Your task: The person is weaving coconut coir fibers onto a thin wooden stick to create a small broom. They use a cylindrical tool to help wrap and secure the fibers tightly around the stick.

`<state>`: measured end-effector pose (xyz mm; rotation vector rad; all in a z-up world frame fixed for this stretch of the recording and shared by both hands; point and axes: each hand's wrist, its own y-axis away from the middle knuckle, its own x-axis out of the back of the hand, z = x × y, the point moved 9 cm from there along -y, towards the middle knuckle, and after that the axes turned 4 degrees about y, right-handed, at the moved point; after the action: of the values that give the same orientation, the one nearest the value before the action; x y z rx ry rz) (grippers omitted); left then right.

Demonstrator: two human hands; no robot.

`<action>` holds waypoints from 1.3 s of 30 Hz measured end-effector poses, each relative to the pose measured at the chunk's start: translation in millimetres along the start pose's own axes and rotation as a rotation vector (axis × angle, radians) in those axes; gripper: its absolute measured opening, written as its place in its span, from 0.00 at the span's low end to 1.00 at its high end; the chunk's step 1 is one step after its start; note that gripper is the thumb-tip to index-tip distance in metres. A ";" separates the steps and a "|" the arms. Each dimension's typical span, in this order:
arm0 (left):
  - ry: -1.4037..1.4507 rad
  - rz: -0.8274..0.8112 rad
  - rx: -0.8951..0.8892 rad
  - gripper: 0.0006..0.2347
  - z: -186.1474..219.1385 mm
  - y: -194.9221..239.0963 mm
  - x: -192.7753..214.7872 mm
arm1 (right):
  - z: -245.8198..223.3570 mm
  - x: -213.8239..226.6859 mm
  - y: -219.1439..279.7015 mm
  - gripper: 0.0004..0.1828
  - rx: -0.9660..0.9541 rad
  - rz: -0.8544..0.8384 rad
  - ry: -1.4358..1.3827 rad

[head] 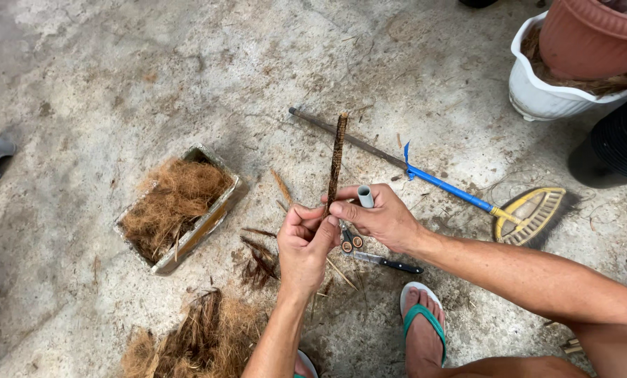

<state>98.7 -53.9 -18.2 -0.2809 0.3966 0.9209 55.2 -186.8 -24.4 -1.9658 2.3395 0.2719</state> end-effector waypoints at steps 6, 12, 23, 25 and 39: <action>-0.063 -0.168 0.049 0.03 15.3 2.5 -24.9 | -32.1 9.7 10.9 0.15 0.109 -0.007 0.329; 0.442 -0.164 0.216 0.06 10.7 -2.2 -27.6 | -52.2 13.2 7.0 0.15 0.187 0.019 0.281; 0.356 -0.139 0.213 0.13 16.3 -21.6 -34.2 | -97.0 -11.7 -11.2 0.15 0.147 -0.100 0.265; 0.357 -0.192 0.195 0.14 21.9 -26.5 -41.8 | -106.8 -10.5 -15.0 0.15 0.134 -0.092 0.302; 0.498 -0.329 0.087 0.12 74.4 -42.6 -69.9 | -186.9 -29.3 -14.7 0.15 0.332 -0.070 0.516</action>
<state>111.2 -98.6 82.2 -0.4823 0.8200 0.5007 85.5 -194.9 162.8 -2.1196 2.3632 -0.6619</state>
